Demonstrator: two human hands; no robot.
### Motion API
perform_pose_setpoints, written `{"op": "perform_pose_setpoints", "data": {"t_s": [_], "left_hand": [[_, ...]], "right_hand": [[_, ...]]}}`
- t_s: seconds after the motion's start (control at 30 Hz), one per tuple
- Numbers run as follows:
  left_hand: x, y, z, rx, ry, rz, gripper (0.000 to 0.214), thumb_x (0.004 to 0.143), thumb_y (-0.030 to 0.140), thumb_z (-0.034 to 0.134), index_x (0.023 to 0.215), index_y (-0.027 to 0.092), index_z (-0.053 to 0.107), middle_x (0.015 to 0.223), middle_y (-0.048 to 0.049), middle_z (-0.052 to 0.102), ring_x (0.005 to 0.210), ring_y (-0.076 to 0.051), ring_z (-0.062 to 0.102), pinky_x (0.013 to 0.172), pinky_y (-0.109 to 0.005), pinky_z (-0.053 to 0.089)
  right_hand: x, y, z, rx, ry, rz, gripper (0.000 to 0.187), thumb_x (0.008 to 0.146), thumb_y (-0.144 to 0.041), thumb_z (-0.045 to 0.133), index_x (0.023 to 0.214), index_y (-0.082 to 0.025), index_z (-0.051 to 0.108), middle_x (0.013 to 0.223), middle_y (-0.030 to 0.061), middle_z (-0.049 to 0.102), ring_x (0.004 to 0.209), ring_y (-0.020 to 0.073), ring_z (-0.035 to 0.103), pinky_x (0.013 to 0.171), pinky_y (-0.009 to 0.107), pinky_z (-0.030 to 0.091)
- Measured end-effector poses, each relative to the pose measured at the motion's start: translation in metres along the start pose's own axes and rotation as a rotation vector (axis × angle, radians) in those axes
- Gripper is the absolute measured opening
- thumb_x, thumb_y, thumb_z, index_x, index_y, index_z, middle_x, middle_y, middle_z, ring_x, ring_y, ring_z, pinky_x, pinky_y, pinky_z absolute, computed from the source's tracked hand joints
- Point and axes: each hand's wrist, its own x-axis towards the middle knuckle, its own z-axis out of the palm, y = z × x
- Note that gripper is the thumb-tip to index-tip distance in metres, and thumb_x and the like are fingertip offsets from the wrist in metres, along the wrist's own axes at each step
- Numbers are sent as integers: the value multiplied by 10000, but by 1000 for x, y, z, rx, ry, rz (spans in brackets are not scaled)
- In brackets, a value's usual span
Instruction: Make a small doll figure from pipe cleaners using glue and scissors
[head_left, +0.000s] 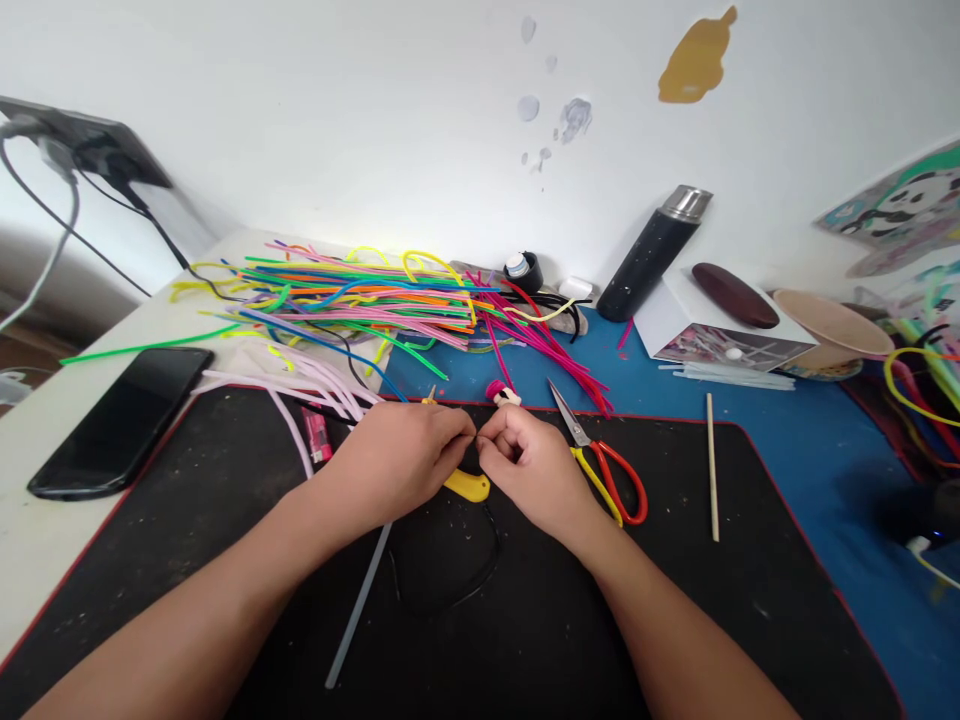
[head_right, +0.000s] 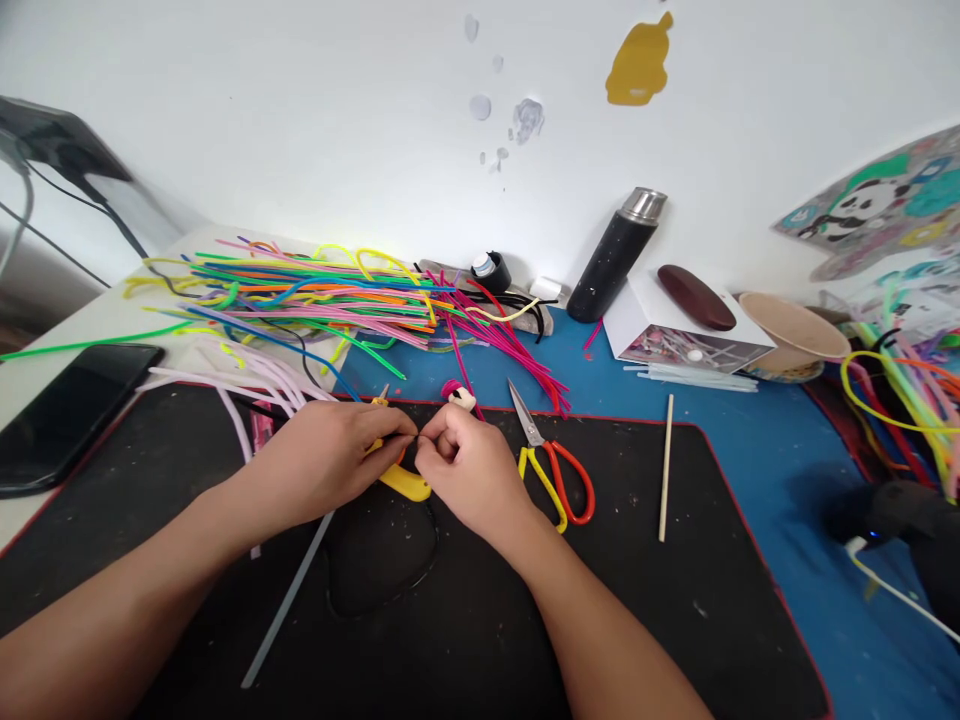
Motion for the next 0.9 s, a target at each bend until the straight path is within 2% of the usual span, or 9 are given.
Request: {"op": "perform_pose_setpoints", "data": {"t_s": [0.2, 0.37, 0.57, 0.9], "left_hand": [[0, -1, 2, 7, -25, -7, 227, 995, 229, 546, 979, 218, 772, 821, -30, 790, 722, -218, 733, 618, -302, 413], [1, -2, 0, -59, -26, -43, 218, 987, 216, 558, 974, 221, 776, 838, -23, 796, 715, -205, 731, 627, -292, 422], [1, -2, -5, -73, 23, -13, 228, 1004, 220, 536, 974, 214, 762, 863, -26, 805, 710, -187, 726, 636, -275, 434], [0, -3, -2, -58, 46, 50, 222, 1020, 226, 525, 989, 214, 744, 868, -20, 794, 730, -192, 723, 634, -282, 419]], "right_hand": [[1, 1, -1, -11, -10, -2, 95, 839, -218, 643, 779, -240, 572, 592, -81, 478, 547, 122, 453, 533, 258, 340], [2, 2, -5, 85, -63, 10, 69, 892, -269, 634, 838, -230, 614, 632, -75, 499, 568, 123, 472, 558, 263, 369], [3, -2, -10, 211, -110, 46, 144, 913, -370, 654, 899, -228, 637, 590, -82, 502, 519, 129, 492, 534, 272, 383], [3, -3, -10, 302, -137, 80, 124, 881, -334, 672, 865, -227, 611, 564, -94, 499, 492, 113, 453, 509, 258, 341]]}}
